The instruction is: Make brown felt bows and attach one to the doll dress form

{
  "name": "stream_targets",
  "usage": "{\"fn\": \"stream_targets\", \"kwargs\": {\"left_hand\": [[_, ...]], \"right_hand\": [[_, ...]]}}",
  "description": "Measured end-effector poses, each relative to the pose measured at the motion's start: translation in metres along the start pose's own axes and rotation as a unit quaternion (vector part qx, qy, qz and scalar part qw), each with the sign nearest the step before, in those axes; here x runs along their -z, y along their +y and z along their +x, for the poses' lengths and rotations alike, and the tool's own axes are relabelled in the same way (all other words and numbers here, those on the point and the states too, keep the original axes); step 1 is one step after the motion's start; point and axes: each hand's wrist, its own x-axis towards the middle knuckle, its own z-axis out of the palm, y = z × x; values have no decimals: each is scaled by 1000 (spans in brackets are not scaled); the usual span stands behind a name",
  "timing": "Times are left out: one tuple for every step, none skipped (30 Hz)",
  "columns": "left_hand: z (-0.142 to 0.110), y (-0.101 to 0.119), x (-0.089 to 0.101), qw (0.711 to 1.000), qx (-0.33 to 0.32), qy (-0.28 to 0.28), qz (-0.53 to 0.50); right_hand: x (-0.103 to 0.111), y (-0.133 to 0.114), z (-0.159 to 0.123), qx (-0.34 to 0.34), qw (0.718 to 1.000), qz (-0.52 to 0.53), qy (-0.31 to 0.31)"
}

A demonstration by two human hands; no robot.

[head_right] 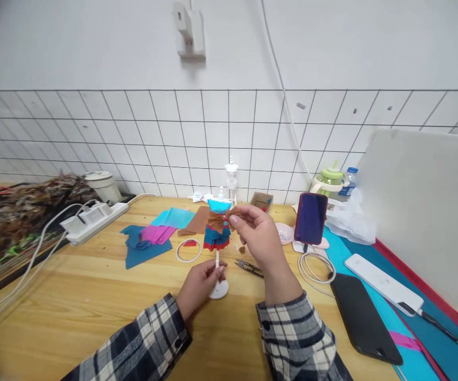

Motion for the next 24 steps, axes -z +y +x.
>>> {"fn": "stream_targets", "kwargs": {"left_hand": [[-1, 0, 0, 1000, 0, -5, -5], [-2, 1, 0, 1000, -3, -9, -3], [-2, 2, 1, 1000, -7, -11, 3], [-1, 3, 1, 1000, -12, -12, 11], [0, 4, 2, 1000, -16, -12, 18], [1, 5, 3, 1000, -19, -12, 21], [2, 5, 3, 1000, -19, -13, 18], [2, 6, 2, 1000, -17, -14, 11], [3, 6, 2, 1000, -13, -14, 2], [3, 6, 1, 1000, -8, -16, -6], [4, 5, 0, 1000, -5, -19, -13], [4, 5, -1, 1000, -3, -22, -16], [4, 5, -2, 1000, -4, -24, -17], [3, 5, -3, 999, -6, -26, -17], [3, 5, -4, 999, -11, -27, -15], [3, 5, -4, 999, -15, -28, -13], [2, 5, -4, 999, -18, -27, -9], [2, 6, -3, 999, -20, -26, -5], [1, 6, -3, 999, -21, -26, 0], [1, 7, -3, 999, -21, -27, 4], [1, 7, -2, 999, -20, -28, 8], [1, 8, -2, 999, -20, -29, 13], [0, 8, -2, 999, -22, -30, 17], [0, 9, -2, 999, -25, -32, 22]], "right_hand": [[-3, 0, 3, -8, 1000, 3, -1], [-6, 2, 5, -16, 1000, 6, 2], [-8, 5, 7, -26, 1000, 7, 8], [-10, 9, 8, -37, 999, 8, 13], [-11, 12, 8, -47, 999, 8, 16], [-12, 16, 9, -58, 998, 9, 19], [-13, 18, 8, -68, 997, 11, 19], [-14, 21, 8, -77, 997, 12, 19], [-15, 23, 8, -85, 996, 14, 21], [-16, 24, 7, -89, 996, 14, 26], [-16, 26, 7, -88, 995, 13, 34], [-17, 27, 7, -83, 995, 11, 44], [-18, 28, 7, -78, 996, 7, 53], [-18, 29, 7, -72, 996, 2, 60], [-17, 30, 8, -67, 996, -3, 65], [-16, 30, 9, -65, 996, -7, 67], [-15, 31, 9, -66, 995, -8, 69], [-14, 32, 10, -68, 995, -7, 71], [-12, 33, 11, -70, 995, -4, 75], [-11, 35, 12, -72, 994, 0, 78], [-10, 36, 13, -74, 994, 2, 80], [-9, 38, 14, -76, 994, 4, 82], [-9, 40, 15, -76, 994, 7, 84], [-10, 41, 15, -75, 994, 9, 85]]}}
